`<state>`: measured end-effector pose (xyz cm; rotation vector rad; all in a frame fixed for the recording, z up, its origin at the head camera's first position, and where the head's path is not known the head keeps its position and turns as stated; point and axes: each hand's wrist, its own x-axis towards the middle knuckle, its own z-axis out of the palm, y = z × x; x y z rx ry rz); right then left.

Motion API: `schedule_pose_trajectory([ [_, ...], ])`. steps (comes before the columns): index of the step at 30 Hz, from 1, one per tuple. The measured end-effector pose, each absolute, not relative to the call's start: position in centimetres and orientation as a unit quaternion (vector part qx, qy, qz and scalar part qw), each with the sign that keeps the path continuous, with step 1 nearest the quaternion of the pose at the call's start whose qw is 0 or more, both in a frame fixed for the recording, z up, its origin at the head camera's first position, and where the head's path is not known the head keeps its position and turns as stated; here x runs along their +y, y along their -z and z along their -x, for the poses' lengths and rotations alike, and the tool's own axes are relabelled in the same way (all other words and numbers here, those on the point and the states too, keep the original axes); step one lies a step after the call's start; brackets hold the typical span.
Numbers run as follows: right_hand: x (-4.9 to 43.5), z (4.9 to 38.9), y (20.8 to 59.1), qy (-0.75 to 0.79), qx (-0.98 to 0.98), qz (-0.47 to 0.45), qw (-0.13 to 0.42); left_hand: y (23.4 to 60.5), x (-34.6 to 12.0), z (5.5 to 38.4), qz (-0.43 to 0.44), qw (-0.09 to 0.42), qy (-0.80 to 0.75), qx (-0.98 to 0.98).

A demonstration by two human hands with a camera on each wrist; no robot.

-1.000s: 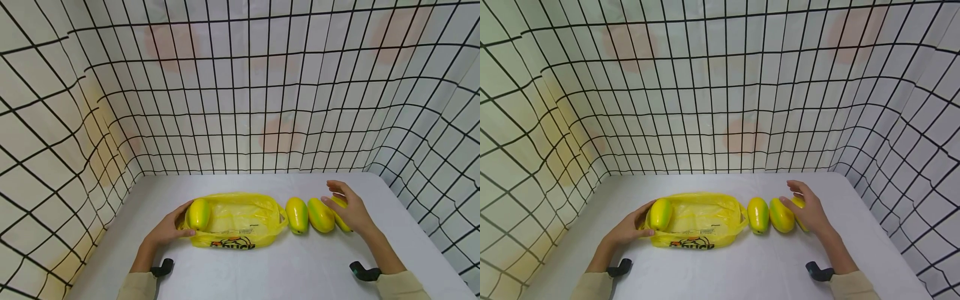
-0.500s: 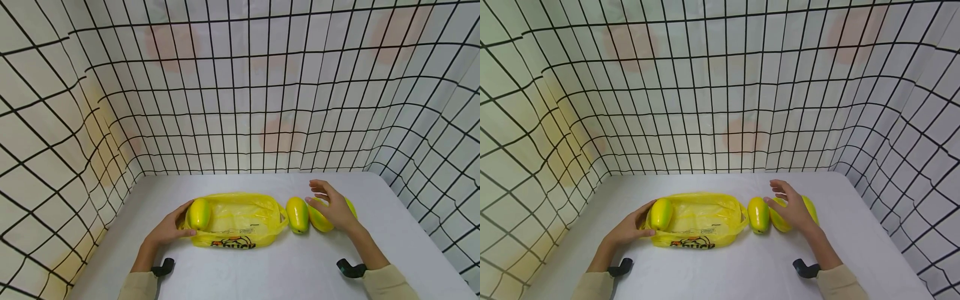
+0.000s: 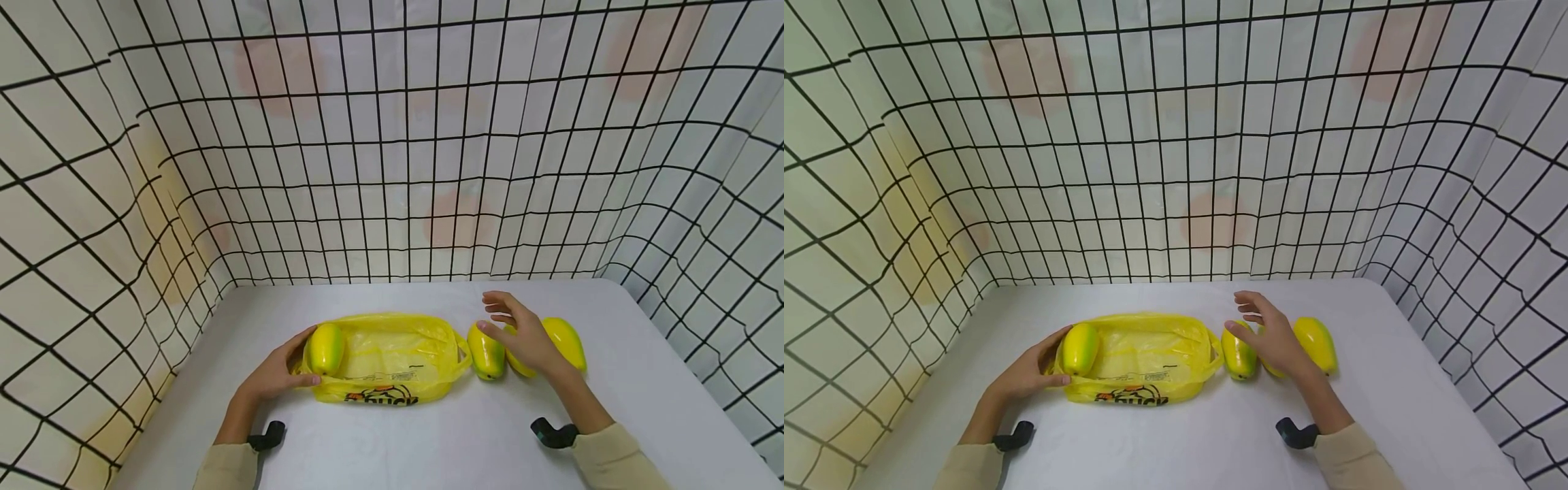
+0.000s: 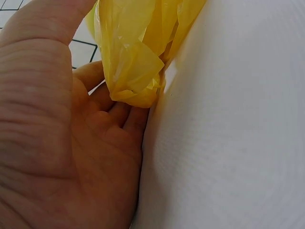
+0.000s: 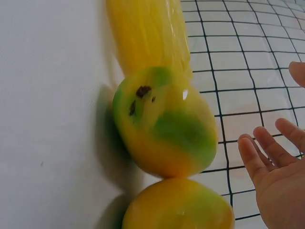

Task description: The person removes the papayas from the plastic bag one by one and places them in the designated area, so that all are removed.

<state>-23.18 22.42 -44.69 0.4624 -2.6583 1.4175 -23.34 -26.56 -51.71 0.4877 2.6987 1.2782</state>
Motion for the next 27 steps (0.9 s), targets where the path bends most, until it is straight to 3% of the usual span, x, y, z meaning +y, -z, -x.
schedule_pose_trajectory([
  [7, 20.9, 22.9, 43.9, -0.486, -0.859, -0.159, 0.014, 51.6, -26.6, 23.3, -0.166, 0.058, -0.429, 0.886],
  [27, 16.4, 23.4, 44.6, -0.504, -0.843, -0.186, -0.014, 51.9, -26.7, 23.5, -0.157, 0.073, -0.427, 0.887],
])
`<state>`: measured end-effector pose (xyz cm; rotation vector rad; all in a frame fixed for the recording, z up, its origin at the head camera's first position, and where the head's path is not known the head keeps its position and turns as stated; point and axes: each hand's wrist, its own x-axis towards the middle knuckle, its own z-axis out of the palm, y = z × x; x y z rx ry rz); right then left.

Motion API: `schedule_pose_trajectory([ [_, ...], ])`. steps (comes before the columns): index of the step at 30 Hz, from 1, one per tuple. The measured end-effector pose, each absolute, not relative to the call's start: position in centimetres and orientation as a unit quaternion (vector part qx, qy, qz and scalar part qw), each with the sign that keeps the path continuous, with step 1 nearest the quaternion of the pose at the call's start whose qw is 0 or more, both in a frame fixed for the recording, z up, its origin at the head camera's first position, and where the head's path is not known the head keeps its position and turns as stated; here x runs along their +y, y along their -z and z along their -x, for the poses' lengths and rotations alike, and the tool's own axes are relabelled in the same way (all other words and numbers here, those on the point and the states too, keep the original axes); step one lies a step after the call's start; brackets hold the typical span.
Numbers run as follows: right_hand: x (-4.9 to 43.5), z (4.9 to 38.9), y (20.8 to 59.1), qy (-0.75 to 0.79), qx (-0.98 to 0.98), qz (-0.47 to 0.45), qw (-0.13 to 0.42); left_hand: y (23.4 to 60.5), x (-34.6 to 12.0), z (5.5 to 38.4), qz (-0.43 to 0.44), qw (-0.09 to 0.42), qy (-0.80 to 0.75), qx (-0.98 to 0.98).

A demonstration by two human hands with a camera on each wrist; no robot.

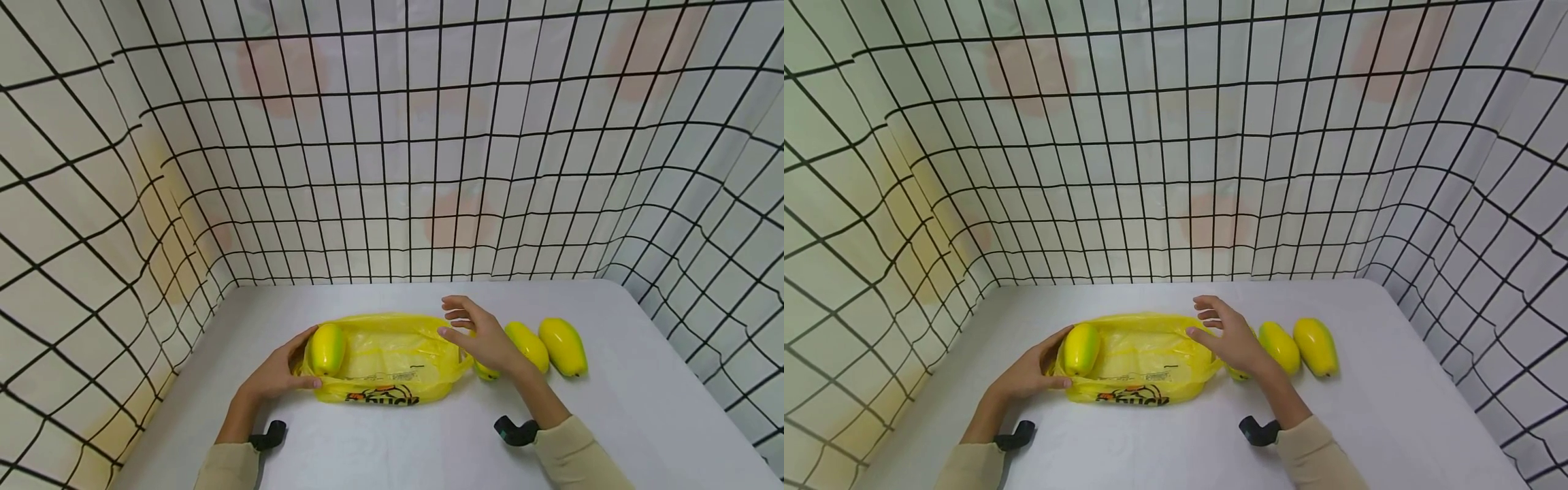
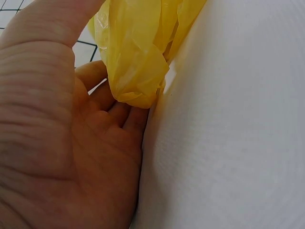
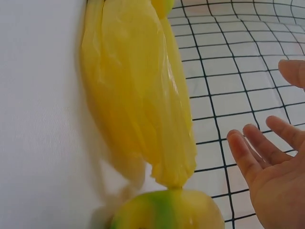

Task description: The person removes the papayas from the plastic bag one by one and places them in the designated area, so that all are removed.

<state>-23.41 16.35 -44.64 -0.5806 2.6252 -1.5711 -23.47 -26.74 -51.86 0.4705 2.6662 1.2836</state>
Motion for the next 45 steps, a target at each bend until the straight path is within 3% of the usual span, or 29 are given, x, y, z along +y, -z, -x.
schedule_pose_trajectory([
  [45, 9.3, 23.7, 45.5, 0.516, 0.824, 0.217, 0.086, 51.5, -26.9, 23.4, -0.189, 0.065, -0.416, 0.887],
])
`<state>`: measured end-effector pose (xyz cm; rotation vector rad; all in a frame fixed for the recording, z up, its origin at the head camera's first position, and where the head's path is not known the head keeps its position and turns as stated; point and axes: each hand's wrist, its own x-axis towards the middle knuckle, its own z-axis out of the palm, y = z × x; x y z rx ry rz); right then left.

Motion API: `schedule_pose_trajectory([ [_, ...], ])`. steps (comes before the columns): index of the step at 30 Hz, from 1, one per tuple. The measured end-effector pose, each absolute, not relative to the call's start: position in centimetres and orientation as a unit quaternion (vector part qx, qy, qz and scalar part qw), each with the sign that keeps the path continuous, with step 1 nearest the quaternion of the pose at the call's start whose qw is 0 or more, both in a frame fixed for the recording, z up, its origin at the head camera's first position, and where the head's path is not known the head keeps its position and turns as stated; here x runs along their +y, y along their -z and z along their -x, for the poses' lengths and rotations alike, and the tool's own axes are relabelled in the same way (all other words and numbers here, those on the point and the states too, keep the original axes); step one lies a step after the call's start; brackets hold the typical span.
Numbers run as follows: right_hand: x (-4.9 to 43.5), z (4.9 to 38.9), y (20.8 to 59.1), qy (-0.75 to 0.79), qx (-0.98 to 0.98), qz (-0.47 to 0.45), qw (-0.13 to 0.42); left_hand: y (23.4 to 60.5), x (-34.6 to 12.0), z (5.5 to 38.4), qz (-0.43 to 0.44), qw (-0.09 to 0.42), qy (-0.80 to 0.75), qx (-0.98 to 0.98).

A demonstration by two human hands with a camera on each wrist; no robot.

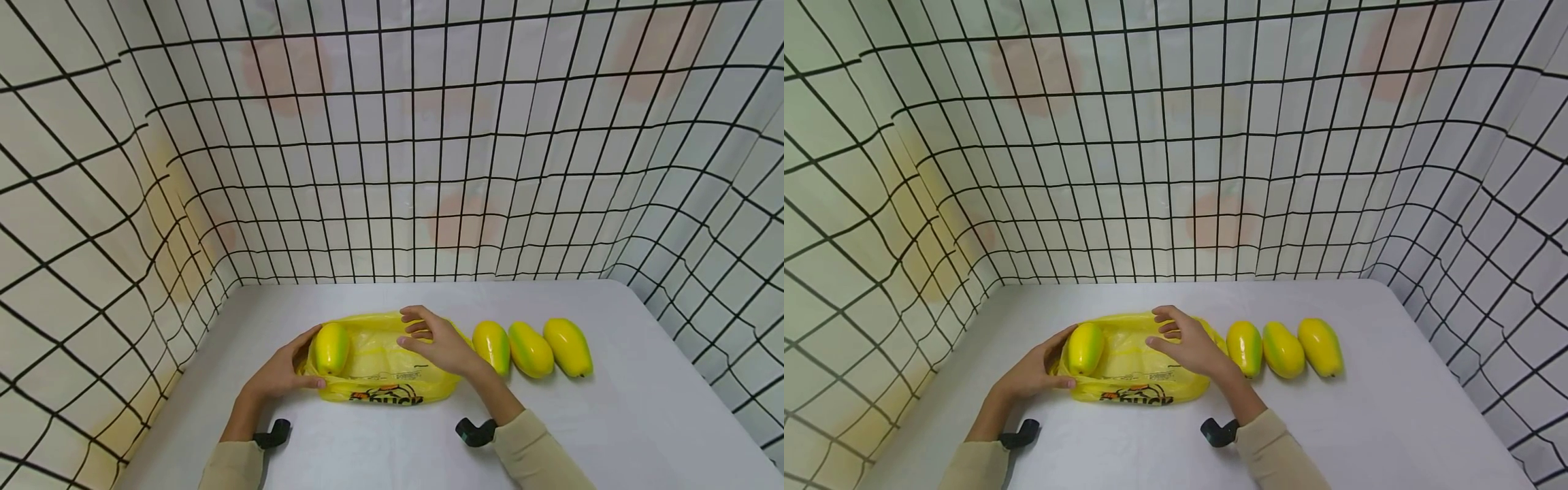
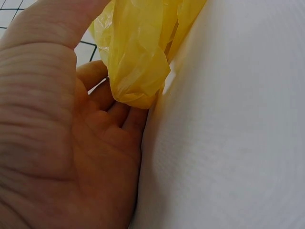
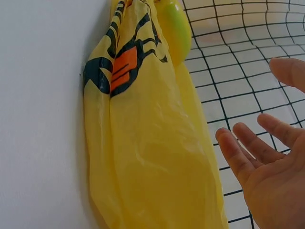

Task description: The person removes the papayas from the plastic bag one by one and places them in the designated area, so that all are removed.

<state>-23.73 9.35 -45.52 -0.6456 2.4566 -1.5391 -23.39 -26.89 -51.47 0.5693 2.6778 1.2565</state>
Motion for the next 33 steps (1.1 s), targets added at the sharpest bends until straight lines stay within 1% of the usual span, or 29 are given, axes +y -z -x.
schedule_pose_trajectory([
  [16, 6.8, 23.8, 46.1, 0.526, 0.813, 0.221, 0.116, 51.7, -26.9, 23.5, -0.179, 0.056, -0.408, 0.893],
  [26, 4.4, 23.9, 46.7, 0.527, 0.811, 0.223, 0.125, 51.6, -26.7, 23.6, -0.162, 0.062, -0.403, 0.899],
  [33, 2.8, 23.8, 47.3, 0.534, 0.804, 0.223, 0.139, 51.4, -26.5, 23.3, -0.166, 0.062, -0.402, 0.898],
])
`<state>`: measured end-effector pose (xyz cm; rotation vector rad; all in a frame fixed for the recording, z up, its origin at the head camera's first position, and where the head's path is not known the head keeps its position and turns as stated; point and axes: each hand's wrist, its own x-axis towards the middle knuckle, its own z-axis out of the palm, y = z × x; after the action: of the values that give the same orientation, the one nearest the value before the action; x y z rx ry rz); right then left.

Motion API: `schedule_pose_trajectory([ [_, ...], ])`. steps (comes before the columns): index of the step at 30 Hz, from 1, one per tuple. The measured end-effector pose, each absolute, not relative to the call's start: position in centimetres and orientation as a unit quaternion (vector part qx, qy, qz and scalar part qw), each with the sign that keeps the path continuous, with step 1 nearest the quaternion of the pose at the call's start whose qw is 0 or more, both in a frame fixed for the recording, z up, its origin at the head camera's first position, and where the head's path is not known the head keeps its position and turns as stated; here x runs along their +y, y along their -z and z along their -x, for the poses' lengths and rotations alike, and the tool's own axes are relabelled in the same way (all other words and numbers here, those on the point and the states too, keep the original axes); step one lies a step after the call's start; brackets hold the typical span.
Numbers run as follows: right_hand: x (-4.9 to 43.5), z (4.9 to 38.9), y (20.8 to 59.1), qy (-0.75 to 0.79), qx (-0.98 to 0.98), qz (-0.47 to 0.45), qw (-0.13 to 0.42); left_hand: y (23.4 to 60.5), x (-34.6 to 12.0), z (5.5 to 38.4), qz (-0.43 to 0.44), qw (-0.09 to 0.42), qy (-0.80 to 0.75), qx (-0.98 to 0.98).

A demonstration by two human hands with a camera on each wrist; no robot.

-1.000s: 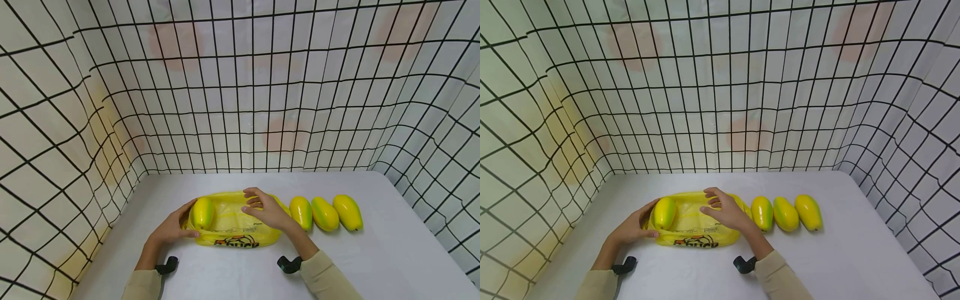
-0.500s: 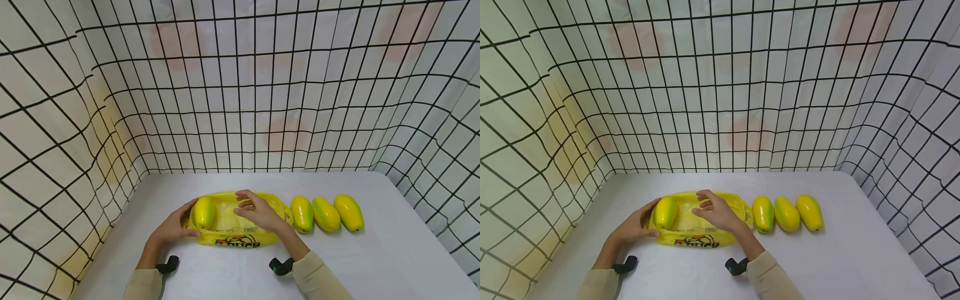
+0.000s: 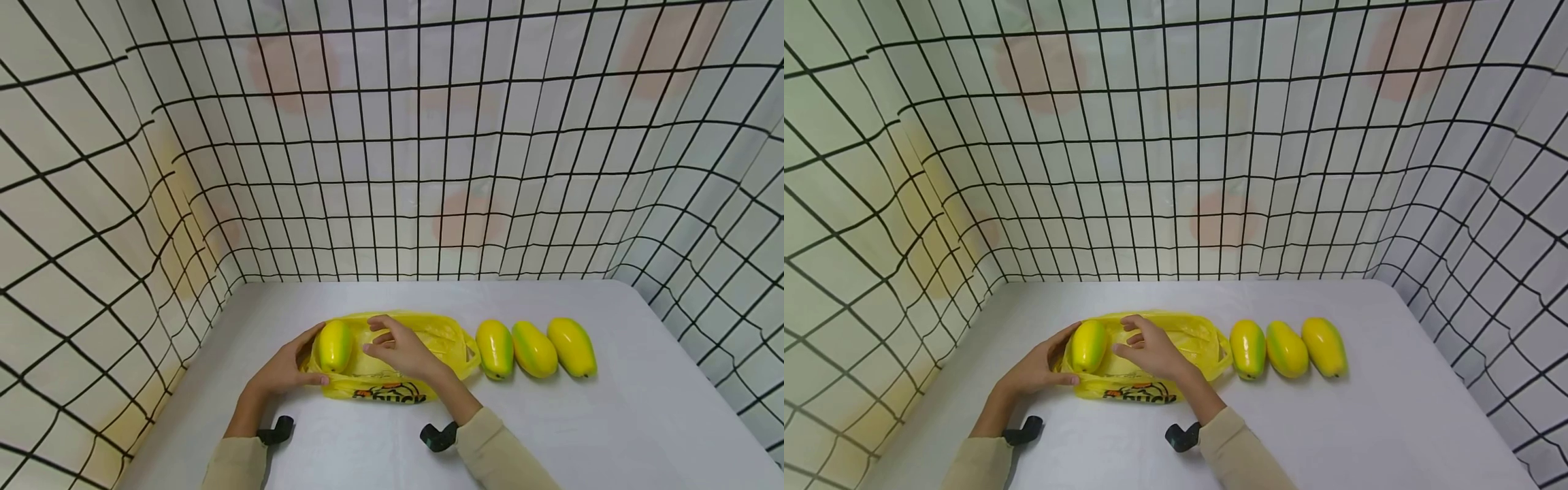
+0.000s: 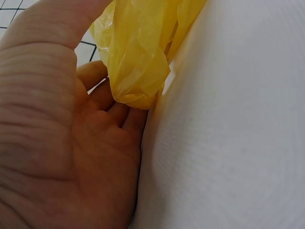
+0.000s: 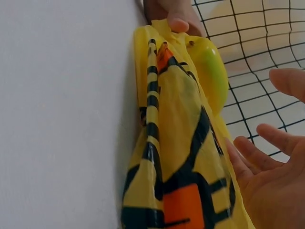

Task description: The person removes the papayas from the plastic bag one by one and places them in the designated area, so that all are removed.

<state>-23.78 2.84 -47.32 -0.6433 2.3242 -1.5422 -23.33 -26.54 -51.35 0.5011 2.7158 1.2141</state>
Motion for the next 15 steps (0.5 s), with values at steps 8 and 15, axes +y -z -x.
schedule_pose_trajectory([
  [8, 1.6, 24.0, 47.5, 0.529, 0.807, 0.22, 0.143, 51.4, -26.7, 23.5, -0.163, 0.062, -0.405, 0.898],
  [15, 0.6, 24.1, 48.0, 0.534, 0.807, 0.202, 0.153, 51.5, -26.7, 23.4, -0.16, 0.07, -0.407, 0.896],
])
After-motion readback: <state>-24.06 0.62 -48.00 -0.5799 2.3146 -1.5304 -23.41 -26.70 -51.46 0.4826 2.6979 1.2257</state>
